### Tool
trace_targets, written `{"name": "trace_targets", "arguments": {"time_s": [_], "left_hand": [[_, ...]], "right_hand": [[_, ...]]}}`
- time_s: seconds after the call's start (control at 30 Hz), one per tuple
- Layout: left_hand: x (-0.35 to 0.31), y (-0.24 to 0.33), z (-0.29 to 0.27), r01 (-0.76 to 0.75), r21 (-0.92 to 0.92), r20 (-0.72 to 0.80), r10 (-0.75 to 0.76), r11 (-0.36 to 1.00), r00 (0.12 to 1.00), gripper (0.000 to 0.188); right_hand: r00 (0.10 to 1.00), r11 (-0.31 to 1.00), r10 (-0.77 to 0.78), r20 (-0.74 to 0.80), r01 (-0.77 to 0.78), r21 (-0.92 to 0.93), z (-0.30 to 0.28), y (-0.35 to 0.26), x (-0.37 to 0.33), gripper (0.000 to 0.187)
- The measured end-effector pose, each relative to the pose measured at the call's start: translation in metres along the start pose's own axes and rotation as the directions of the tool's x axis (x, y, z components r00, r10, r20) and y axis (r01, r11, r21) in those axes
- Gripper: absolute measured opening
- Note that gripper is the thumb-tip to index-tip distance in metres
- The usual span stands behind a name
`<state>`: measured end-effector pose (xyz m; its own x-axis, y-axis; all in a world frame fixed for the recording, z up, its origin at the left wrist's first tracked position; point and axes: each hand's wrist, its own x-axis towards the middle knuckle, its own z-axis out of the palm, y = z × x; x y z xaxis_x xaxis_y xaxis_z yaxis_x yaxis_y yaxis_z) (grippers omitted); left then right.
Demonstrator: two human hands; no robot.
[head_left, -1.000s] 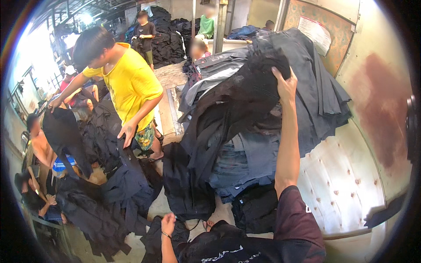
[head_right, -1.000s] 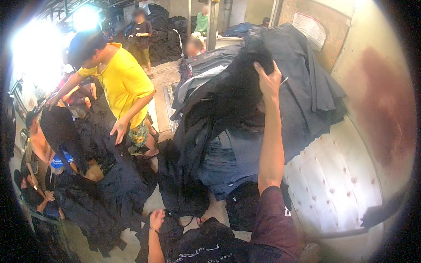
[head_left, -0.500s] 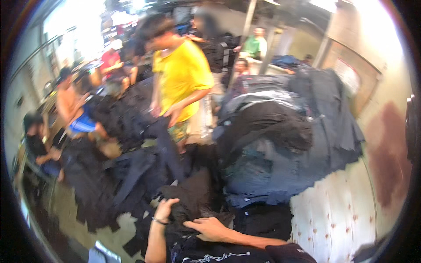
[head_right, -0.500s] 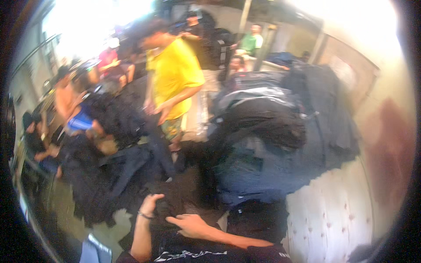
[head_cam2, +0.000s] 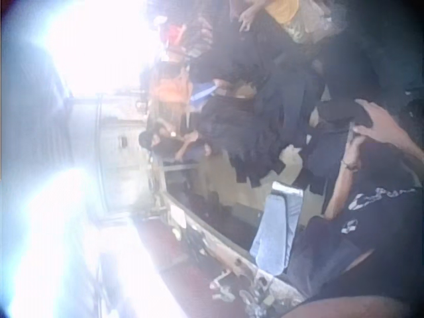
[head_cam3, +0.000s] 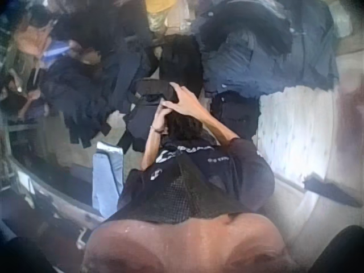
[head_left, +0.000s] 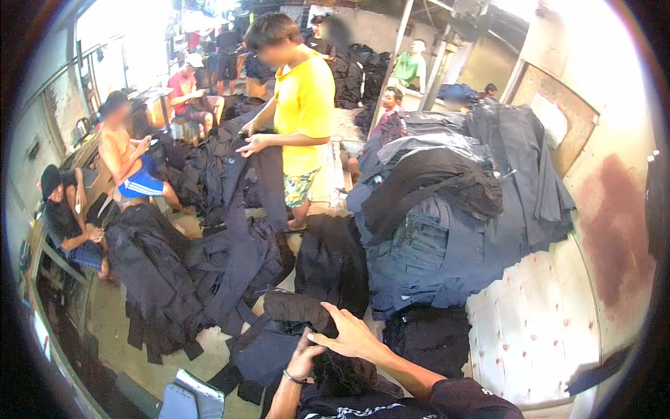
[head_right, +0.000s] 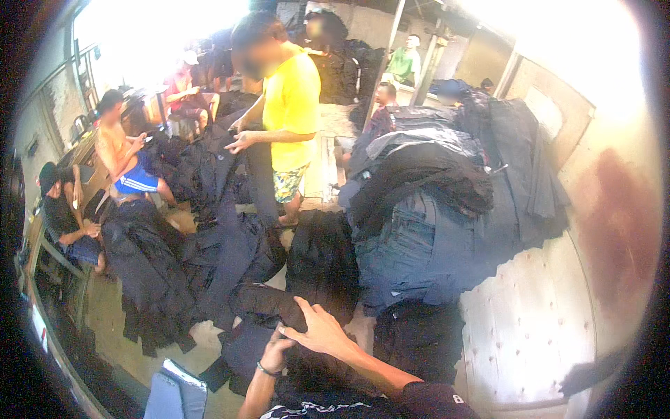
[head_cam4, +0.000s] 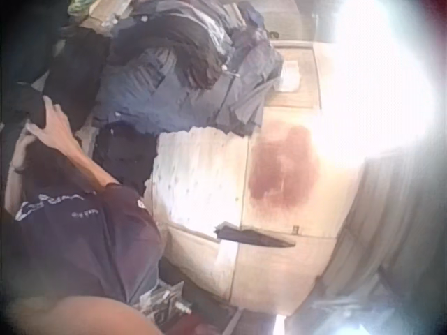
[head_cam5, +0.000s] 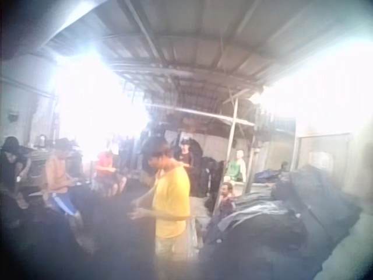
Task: The person repeatedly picks up dark garments from a large pile, unfolds them, and checks the interior or tags before placing them onto a separate stack. The task involves handling multiple items one at a time in a busy workshop environment.
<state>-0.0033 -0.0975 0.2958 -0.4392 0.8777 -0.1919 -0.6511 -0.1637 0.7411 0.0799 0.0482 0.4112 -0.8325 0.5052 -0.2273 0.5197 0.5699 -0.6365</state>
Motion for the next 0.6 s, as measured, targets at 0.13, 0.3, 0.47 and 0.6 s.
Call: {"name": "trace_targets", "arguments": {"time_s": [0.13,0.3,0.47,0.6], "left_hand": [[-0.013,0.025,-0.016,0.22,-0.18,-0.246,-0.261,0.959,0.934,0.066],[-0.041,0.04,-0.016,0.236,0.194,-0.368,-0.153,0.952,0.917,0.06],[-0.041,0.032,-0.008,-0.022,0.096,-0.526,0.07,0.995,0.848,0.044],[-0.034,0.041,-0.011,0.062,0.095,-0.645,0.014,0.994,0.764,0.058]], "right_hand": [[0.984,0.972,-0.18,-0.02,0.18,0.152,0.022,-0.014,-0.01,0.078],[0.966,0.944,-0.24,-0.092,0.254,0.211,0.068,-0.011,-0.027,0.054],[0.965,0.884,-0.096,-0.246,0.196,0.424,0.086,-0.011,-0.008,0.038],[0.934,0.981,-0.06,-0.352,0.121,0.153,0.052,-0.006,0.025,0.03]]}}
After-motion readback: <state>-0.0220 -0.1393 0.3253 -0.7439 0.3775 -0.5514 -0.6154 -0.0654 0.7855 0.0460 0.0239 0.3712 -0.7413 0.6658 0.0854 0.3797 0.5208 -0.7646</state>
